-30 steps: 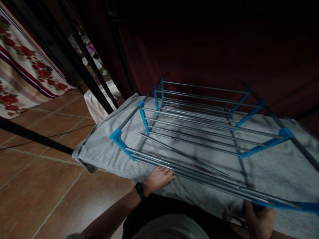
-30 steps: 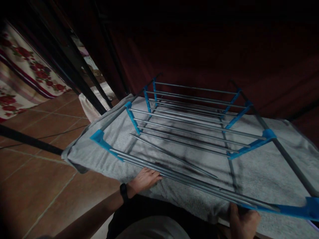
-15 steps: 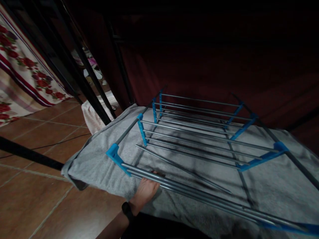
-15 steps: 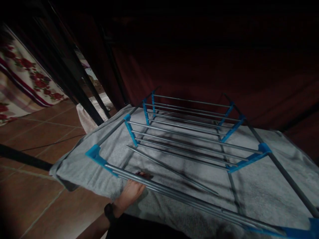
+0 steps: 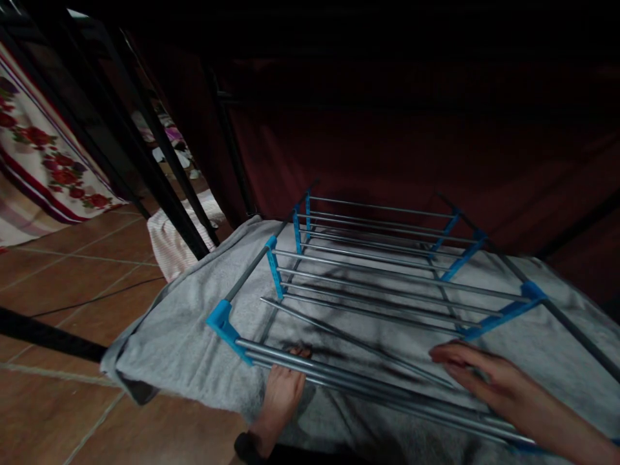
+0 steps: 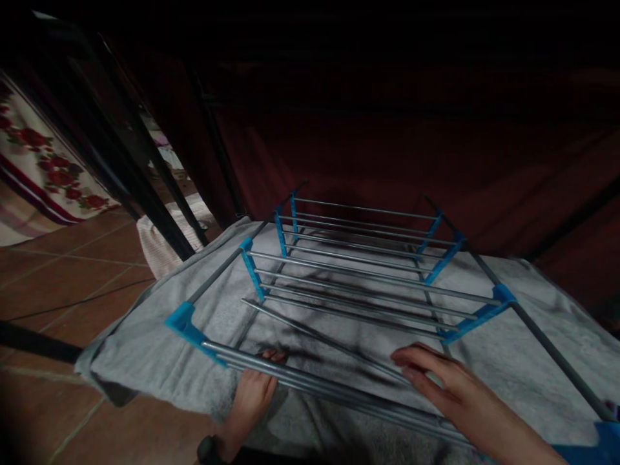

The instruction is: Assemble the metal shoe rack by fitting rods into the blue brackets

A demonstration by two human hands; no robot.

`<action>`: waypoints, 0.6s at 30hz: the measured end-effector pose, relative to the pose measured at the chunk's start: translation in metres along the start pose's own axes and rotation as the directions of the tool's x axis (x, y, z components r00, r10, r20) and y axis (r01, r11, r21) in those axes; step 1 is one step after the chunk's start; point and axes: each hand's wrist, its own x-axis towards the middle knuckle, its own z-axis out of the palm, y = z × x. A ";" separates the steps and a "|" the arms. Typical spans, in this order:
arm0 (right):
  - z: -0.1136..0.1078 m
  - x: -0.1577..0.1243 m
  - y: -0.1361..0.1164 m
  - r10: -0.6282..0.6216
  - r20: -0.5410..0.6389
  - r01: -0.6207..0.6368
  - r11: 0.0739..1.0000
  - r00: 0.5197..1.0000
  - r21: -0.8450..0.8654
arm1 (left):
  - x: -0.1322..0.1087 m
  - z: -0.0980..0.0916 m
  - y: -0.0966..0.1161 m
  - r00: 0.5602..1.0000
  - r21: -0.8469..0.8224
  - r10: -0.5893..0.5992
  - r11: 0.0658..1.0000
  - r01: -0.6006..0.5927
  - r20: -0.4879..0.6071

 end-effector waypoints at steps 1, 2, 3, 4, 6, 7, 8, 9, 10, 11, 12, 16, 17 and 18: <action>0.004 0.018 -0.008 -0.009 0.156 0.007 1.000 0.988 0.014 | -0.001 -0.001 0.001 1.000 0.009 -0.011 1.000 0.011 -0.018; 0.010 0.036 -0.014 -0.031 0.263 0.028 0.999 0.964 0.016 | -0.002 -0.003 0.002 0.999 0.010 -0.024 1.000 0.024 -0.027; 0.017 0.052 -0.017 -0.056 0.346 0.059 0.998 0.937 0.001 | -0.003 -0.004 0.003 0.999 0.008 -0.038 0.999 0.038 -0.034; 0.025 0.068 -0.018 -0.081 0.406 0.098 0.995 0.910 -0.022 | -0.003 -0.006 0.003 0.998 0.008 -0.057 0.998 0.058 -0.038; 0.046 0.095 -0.012 -0.103 0.433 0.154 0.984 0.895 -0.085 | -0.002 -0.007 0.002 0.994 0.015 -0.092 0.996 0.093 -0.057; 0.058 0.107 -0.008 -0.102 0.416 0.165 0.979 0.904 -0.119 | -0.002 -0.007 0.001 0.992 0.022 -0.106 0.994 0.108 -0.068; 0.070 0.117 -0.002 -0.108 0.390 0.176 0.974 0.914 -0.141 | -0.002 -0.006 -0.001 0.991 0.026 -0.112 0.993 0.114 -0.071; 0.084 0.126 0.003 -0.135 0.356 0.201 0.967 0.925 -0.155 | -0.003 -0.005 -0.003 0.992 0.026 -0.108 0.994 0.110 -0.069; 0.098 0.133 0.009 -0.172 0.316 0.232 0.959 0.933 -0.161 | -0.003 -0.003 -0.004 0.993 0.024 -0.097 0.995 0.099 -0.064; 0.112 0.139 0.014 -0.198 0.274 0.249 0.954 0.941 -0.166 | -0.005 -0.001 -0.006 0.995 0.022 -0.081 0.996 0.083 -0.062; 0.125 0.144 0.019 -0.214 0.232 0.256 0.952 0.949 -0.169 | -0.006 0.001 -0.007 0.996 0.022 -0.067 0.997 0.068 -0.060; 0.168 0.151 0.032 -0.258 0.140 0.280 0.946 0.956 -0.166 | -0.010 0.005 -0.010 0.997 0.038 -0.046 0.998 0.048 -0.069; 0.174 0.151 0.033 -0.268 0.106 0.282 0.947 0.958 -0.155 | -0.011 0.006 -0.010 0.996 0.045 -0.043 0.998 0.047 -0.079; 0.178 0.151 0.034 -0.271 0.062 0.278 0.950 0.961 -0.142 | -0.011 0.006 -0.010 0.996 0.051 -0.041 0.998 0.045 -0.085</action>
